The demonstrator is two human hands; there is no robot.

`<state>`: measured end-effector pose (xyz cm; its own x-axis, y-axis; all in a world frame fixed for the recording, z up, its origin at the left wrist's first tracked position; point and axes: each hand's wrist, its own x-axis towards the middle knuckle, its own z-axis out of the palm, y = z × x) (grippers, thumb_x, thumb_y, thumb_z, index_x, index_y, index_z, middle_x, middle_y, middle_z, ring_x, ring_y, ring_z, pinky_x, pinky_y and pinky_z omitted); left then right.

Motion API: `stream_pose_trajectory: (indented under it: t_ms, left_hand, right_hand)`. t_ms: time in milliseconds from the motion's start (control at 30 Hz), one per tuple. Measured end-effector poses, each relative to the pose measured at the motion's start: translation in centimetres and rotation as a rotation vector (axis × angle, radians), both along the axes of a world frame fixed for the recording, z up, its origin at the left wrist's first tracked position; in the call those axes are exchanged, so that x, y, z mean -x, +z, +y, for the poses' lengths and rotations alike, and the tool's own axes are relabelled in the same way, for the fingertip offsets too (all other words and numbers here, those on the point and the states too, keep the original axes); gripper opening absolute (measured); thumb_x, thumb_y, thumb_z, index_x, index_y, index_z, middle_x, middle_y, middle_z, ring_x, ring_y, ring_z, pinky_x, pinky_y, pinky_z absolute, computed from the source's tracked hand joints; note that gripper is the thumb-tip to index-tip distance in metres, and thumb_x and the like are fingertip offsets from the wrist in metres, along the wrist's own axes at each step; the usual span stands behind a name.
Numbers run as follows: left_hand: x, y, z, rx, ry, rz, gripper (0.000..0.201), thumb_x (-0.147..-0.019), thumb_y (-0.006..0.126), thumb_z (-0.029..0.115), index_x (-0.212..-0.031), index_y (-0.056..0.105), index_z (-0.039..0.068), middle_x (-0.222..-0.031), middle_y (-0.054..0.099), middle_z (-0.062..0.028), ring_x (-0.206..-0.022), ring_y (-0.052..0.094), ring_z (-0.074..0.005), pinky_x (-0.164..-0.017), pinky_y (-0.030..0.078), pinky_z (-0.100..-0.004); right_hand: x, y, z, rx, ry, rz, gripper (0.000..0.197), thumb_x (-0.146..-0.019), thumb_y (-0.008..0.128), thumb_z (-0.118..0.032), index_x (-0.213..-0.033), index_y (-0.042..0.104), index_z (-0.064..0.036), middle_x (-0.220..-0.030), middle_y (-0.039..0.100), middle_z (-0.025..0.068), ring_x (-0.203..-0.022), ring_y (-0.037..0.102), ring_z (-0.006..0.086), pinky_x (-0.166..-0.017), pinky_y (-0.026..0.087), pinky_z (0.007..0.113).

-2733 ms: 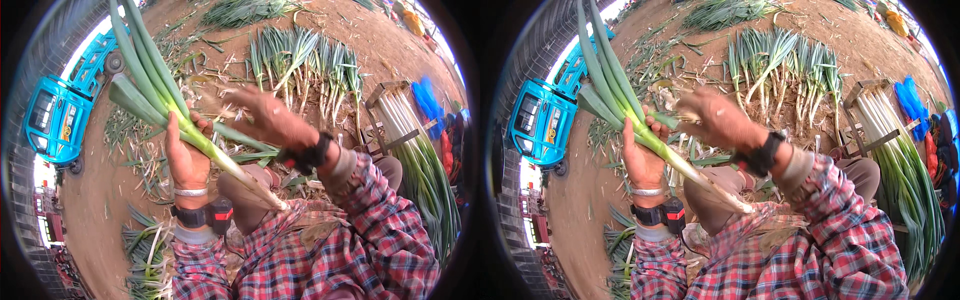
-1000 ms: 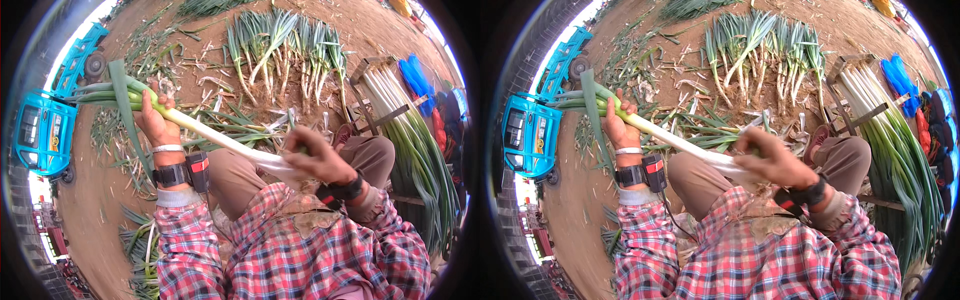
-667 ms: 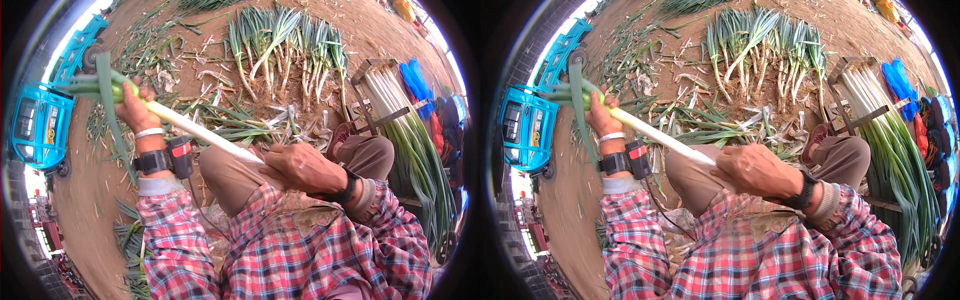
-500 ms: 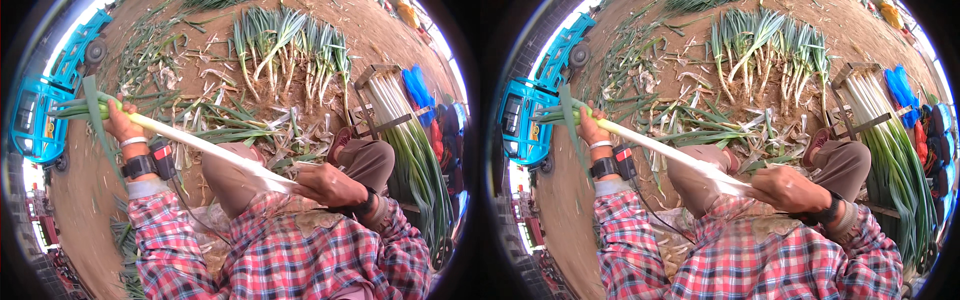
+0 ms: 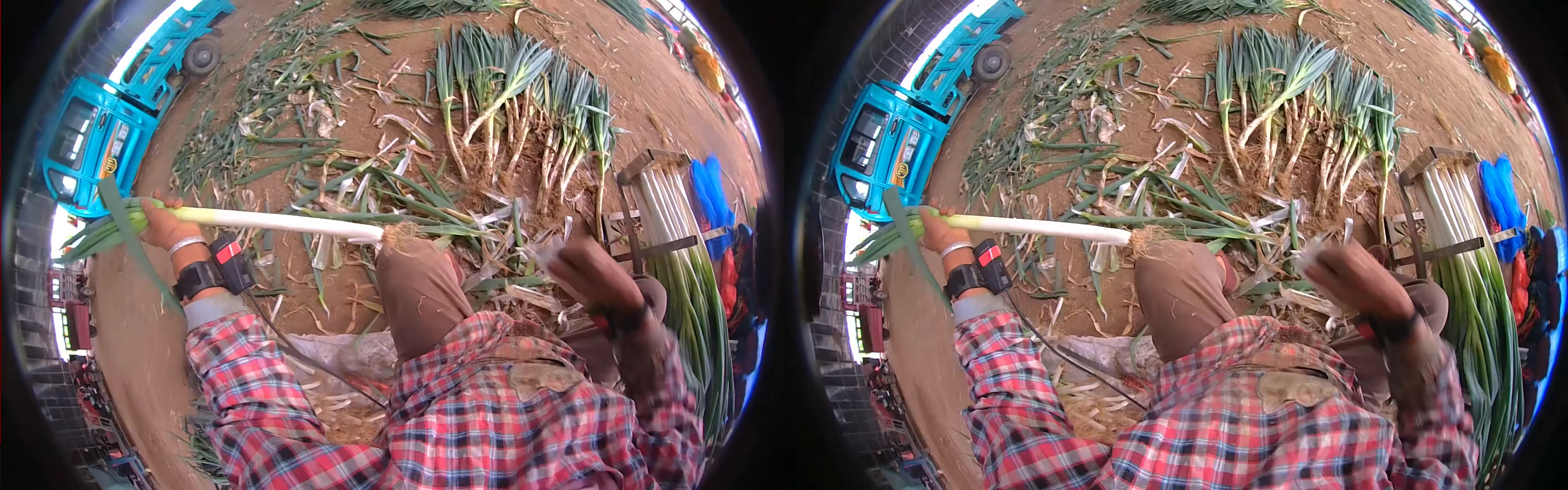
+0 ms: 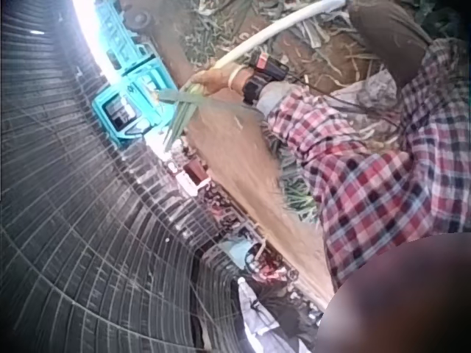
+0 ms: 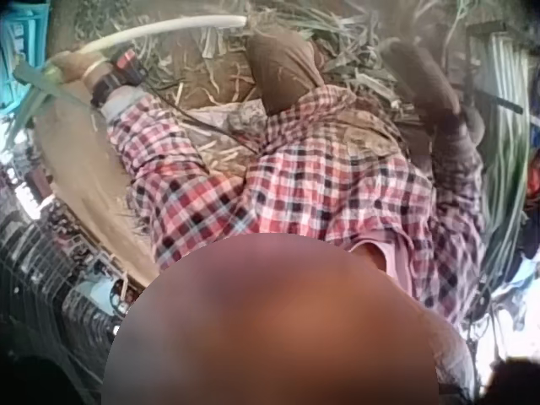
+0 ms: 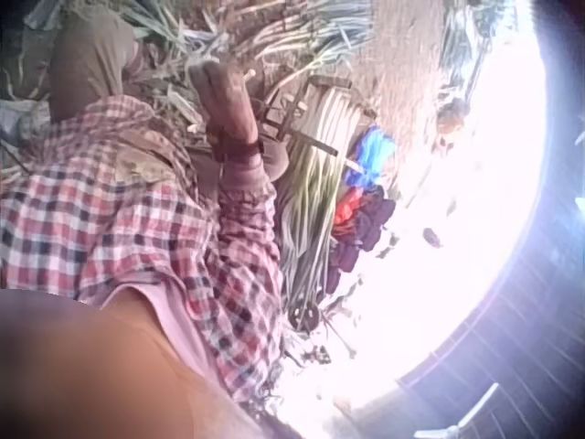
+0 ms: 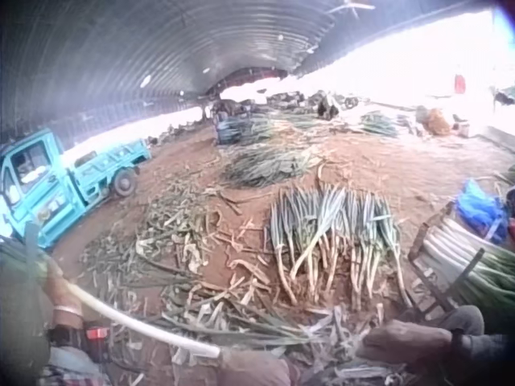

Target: Peel and clean green onions and place them on a sorting rack.

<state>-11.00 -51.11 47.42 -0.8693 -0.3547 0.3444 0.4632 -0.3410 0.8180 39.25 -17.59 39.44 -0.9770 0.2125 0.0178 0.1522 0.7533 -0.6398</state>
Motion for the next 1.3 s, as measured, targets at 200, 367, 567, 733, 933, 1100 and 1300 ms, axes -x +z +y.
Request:
stream_pose_trajectory:
  t_ms: [200, 367, 567, 733, 933, 1100, 1300]
  left_hand:
    - [-3.1, 2.7, 2.4, -0.031, 0.073, -0.057, 0.016, -0.093, 0.053, 0.01, -0.099, 0.041, 0.002, -0.08, 0.054, -0.0127, -0.053, 0.051, -0.0184, -0.043, 0.043, -0.0304]
    - [-5.8, 3.6, 4.1, -0.103, -0.129, -0.163, 0.019, -0.093, 0.055, 0.02, -0.089, 0.043, 0.006, -0.075, 0.048, -0.0074, -0.059, 0.048, -0.0187, -0.049, 0.043, -0.0314]
    - [-10.1, 3.3, 7.7, -0.208, -0.385, -0.296, 0.021, -0.093, 0.056, 0.024, -0.092, 0.045, 0.007, -0.075, 0.05, -0.005, -0.064, 0.047, -0.0184, -0.062, 0.044, -0.0327]
    - [-11.8, 2.9, 9.5, -0.367, -0.491, -0.4, 0.02, -0.096, 0.052, 0.023, -0.102, 0.05, 0.003, -0.077, 0.055, -0.0094, -0.069, 0.052, -0.0212, -0.063, 0.044, -0.0352]
    - [-14.6, -1.1, 12.4, -0.678, -0.936, -0.56, 0.03, -0.099, 0.046, 0.024, -0.108, 0.053, -0.003, -0.083, 0.056, -0.0097, -0.072, 0.053, -0.0212, -0.067, 0.048, -0.0358]
    - [-14.7, -3.2, 12.9, -0.742, -1.06, -0.498, 0.032, -0.099, 0.047, 0.028, -0.11, 0.054, -0.001, -0.09, 0.06, -0.0114, -0.082, 0.058, -0.0266, -0.079, 0.051, -0.0404]
    - [-17.4, -3.6, 18.6, -0.877, -1.244, -0.399, 0.037, -0.099, 0.043, 0.029, -0.11, 0.056, -0.004, -0.097, 0.062, -0.0167, -0.095, 0.06, -0.0305, -0.092, 0.048, -0.0476]
  right_hand:
    - [13.4, 4.6, -2.8, -0.211, 0.091, 0.565, 0.055, -0.073, 0.077, -0.026, -0.119, 0.055, -0.0085, -0.11, 0.057, 0.0127, -0.095, 0.058, 0.0293, -0.08, 0.048, 0.04]
    - [12.5, 2.1, -5.8, -0.177, 0.028, 0.588, 0.033, -0.077, 0.073, -0.017, -0.107, 0.061, -0.0108, -0.096, 0.055, 0.0098, -0.088, 0.057, 0.0278, -0.074, 0.047, 0.039]
    - [9.5, 0.7, -5.2, -0.139, -0.025, 0.723, 0.028, -0.078, 0.07, -0.01, -0.105, 0.062, -0.0106, -0.089, 0.053, 0.0086, -0.076, 0.057, 0.0272, -0.064, 0.047, 0.037]
    - [7.0, 0.9, -4.3, -0.3, -0.153, 0.836, 0.032, -0.074, 0.073, -0.005, -0.105, 0.064, -0.0114, -0.098, 0.058, 0.0091, -0.075, 0.06, 0.0252, -0.06, 0.048, 0.035]
    - [2.7, 3.4, -2.5, -0.202, -0.245, 0.91, 0.022, -0.076, 0.07, 0.004, -0.094, 0.065, -0.0074, -0.099, 0.058, 0.0101, -0.082, 0.062, 0.024, -0.064, 0.05, 0.031]
    - [-1.1, 4.1, 2.3, 0.188, -0.541, 1.068, 0.011, -0.087, 0.06, 0.002, -0.096, 0.064, -0.0017, -0.098, 0.066, 0.0094, -0.085, 0.064, 0.0175, -0.075, 0.048, 0.027]
    - [-6.9, -9.4, 9.1, 0.323, -0.798, 0.577, 0.041, -0.085, 0.065, -0.015, -0.122, 0.056, 0.0002, -0.113, 0.061, 0.021, -0.096, 0.063, 0.0346, -0.089, 0.05, 0.039]
